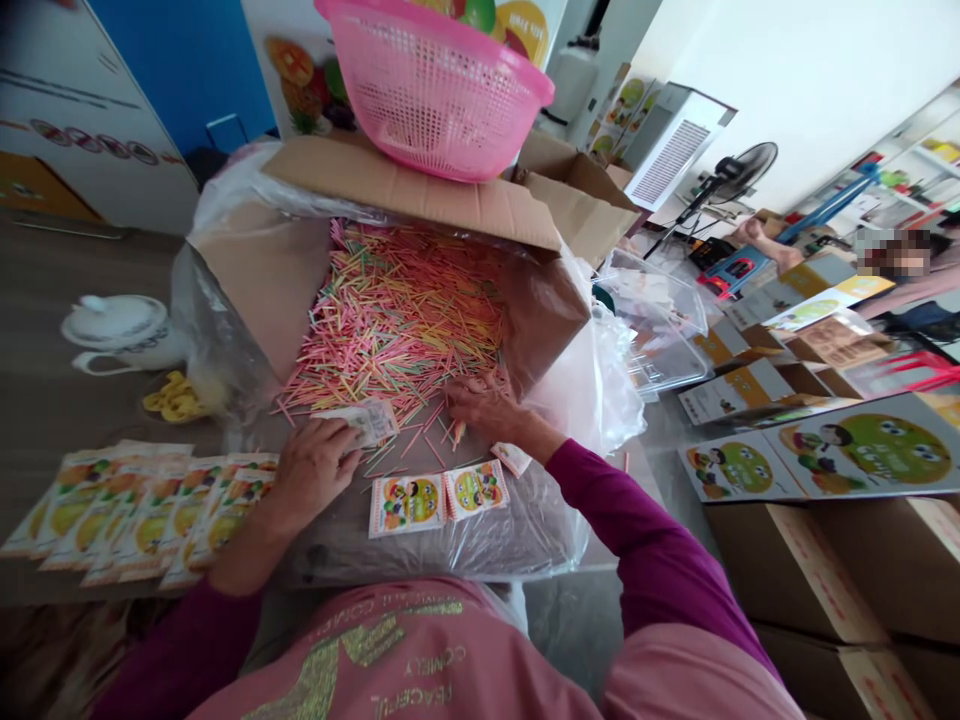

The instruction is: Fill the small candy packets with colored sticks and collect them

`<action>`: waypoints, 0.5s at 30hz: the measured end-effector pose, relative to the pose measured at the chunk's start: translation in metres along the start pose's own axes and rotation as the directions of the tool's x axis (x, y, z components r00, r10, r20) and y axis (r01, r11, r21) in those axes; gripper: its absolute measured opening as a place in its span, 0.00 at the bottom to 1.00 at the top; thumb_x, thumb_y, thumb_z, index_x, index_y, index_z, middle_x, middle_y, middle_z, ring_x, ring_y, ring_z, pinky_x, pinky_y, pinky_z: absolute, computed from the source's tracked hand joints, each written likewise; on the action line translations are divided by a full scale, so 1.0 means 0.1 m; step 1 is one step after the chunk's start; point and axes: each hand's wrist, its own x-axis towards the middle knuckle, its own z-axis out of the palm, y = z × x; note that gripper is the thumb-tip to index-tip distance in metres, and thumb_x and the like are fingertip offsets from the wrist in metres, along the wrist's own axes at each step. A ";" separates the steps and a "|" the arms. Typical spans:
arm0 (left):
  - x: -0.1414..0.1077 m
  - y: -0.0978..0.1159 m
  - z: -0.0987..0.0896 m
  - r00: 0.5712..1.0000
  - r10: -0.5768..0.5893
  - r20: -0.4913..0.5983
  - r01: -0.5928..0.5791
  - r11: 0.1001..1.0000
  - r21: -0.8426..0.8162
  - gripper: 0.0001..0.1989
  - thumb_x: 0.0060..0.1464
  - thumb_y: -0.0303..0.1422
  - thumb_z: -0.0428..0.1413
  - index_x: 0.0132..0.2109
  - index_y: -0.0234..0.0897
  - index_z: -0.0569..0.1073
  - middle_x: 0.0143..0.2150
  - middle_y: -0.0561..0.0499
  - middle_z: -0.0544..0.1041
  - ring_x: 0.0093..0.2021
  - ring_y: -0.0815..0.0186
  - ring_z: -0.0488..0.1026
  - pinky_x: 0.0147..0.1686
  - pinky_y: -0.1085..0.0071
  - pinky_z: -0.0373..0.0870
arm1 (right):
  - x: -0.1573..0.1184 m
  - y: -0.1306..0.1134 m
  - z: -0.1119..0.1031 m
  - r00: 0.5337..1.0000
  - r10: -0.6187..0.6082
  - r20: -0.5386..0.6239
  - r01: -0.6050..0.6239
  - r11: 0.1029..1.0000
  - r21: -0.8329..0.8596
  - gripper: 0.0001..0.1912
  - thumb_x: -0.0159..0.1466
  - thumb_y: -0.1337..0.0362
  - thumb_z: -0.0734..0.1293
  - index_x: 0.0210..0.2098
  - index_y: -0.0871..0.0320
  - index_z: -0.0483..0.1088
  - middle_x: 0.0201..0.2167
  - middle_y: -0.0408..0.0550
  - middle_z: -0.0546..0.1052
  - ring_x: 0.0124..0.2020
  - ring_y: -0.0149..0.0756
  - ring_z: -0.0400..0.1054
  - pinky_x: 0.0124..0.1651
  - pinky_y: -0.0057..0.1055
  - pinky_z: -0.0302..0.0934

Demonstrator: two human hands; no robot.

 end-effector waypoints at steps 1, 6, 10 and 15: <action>-0.01 0.01 0.00 1.000 0.008 -0.008 -0.008 1.000 0.010 0.09 0.58 0.29 0.59 0.46 0.37 0.80 0.47 0.43 0.82 0.48 0.50 0.75 0.48 0.55 0.68 | 0.05 -0.02 0.01 1.000 0.015 -0.011 -0.015 1.000 -0.006 0.17 0.72 0.68 0.61 0.55 0.50 0.77 0.73 0.50 0.64 0.72 0.55 0.54 0.69 0.65 0.46; -0.03 0.05 0.02 0.998 0.036 -0.047 -0.033 0.998 0.055 0.10 0.61 0.27 0.55 0.45 0.36 0.80 0.43 0.42 0.81 0.45 0.51 0.75 0.48 0.54 0.67 | 0.30 -0.24 0.02 0.968 0.246 -0.052 -0.247 0.969 -0.021 0.21 0.74 0.71 0.56 0.60 0.60 0.72 0.68 0.61 0.70 0.69 0.55 0.58 0.67 0.61 0.51; -0.06 0.04 0.04 0.991 0.063 -0.115 -0.055 0.995 0.079 0.09 0.62 0.26 0.54 0.35 0.38 0.78 0.36 0.45 0.80 0.41 0.54 0.74 0.44 0.57 0.67 | 0.46 -0.28 -0.06 0.893 0.451 -0.013 -0.450 0.893 0.022 0.21 0.73 0.72 0.55 0.59 0.65 0.71 0.61 0.65 0.75 0.62 0.54 0.66 0.62 0.53 0.57; -0.09 0.01 0.11 0.966 0.066 -0.251 -0.055 0.997 0.052 0.13 0.62 0.25 0.54 0.30 0.38 0.76 0.32 0.47 0.79 0.38 0.58 0.74 0.42 0.61 0.68 | 0.63 -0.22 -0.23 0.884 0.465 0.040 -0.467 0.882 0.058 0.22 0.72 0.72 0.54 0.60 0.63 0.71 0.56 0.65 0.77 0.59 0.52 0.69 0.60 0.48 0.59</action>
